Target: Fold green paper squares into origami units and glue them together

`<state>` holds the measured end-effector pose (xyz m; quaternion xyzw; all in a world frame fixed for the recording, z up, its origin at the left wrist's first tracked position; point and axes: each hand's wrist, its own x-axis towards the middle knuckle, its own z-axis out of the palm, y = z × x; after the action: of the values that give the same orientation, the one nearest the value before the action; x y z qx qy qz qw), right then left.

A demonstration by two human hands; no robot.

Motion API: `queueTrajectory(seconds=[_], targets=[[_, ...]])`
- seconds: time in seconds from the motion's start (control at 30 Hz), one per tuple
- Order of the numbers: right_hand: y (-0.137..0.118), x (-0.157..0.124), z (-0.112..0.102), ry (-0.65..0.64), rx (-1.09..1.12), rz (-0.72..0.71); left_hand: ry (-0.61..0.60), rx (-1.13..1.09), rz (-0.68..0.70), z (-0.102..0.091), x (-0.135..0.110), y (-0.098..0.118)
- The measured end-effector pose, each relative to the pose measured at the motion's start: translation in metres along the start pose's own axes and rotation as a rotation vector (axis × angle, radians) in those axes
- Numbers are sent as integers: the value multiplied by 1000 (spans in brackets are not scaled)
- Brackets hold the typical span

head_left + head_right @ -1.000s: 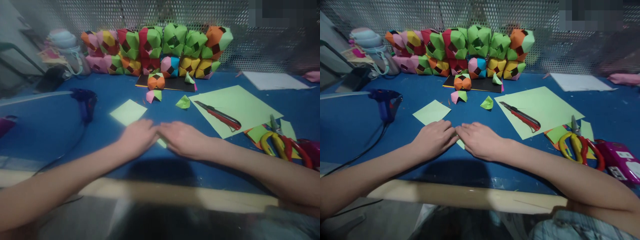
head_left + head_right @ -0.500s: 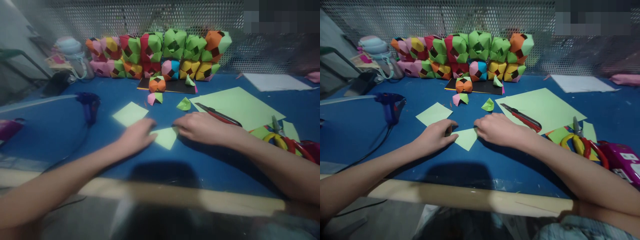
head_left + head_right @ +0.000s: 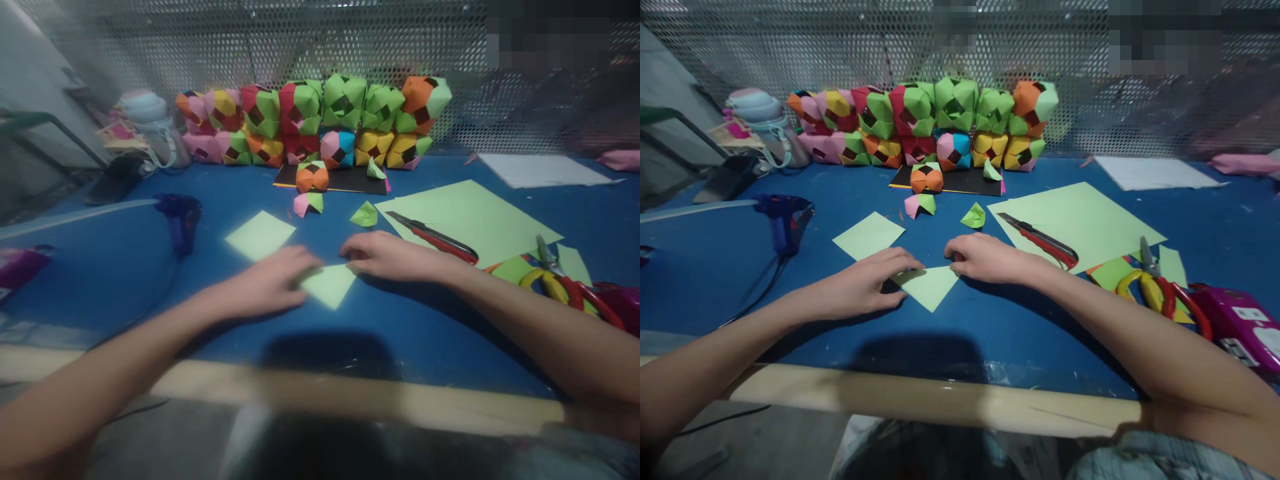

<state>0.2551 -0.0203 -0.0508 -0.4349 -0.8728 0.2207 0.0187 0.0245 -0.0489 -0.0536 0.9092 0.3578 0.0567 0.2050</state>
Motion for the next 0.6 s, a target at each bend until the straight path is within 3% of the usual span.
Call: queueTrajectory(seconds=[0.23, 0.33, 0.4, 0.53, 0.6], targets=[[2, 0, -1, -3, 65, -8, 10, 28, 19, 1, -1, -9], [3, 0, -3, 15, 139, -38, 93, 25, -51, 3, 4, -9], [3, 1, -3, 109, 224, -2, 212, 2, -168, 3, 7, -10], [7, 9, 6, 481, 568, 177, 402, -146, -431, 1, 9, -12], [8, 13, 13, 514, 742, 215, 448, -205, -497, 2, 10, -12]])
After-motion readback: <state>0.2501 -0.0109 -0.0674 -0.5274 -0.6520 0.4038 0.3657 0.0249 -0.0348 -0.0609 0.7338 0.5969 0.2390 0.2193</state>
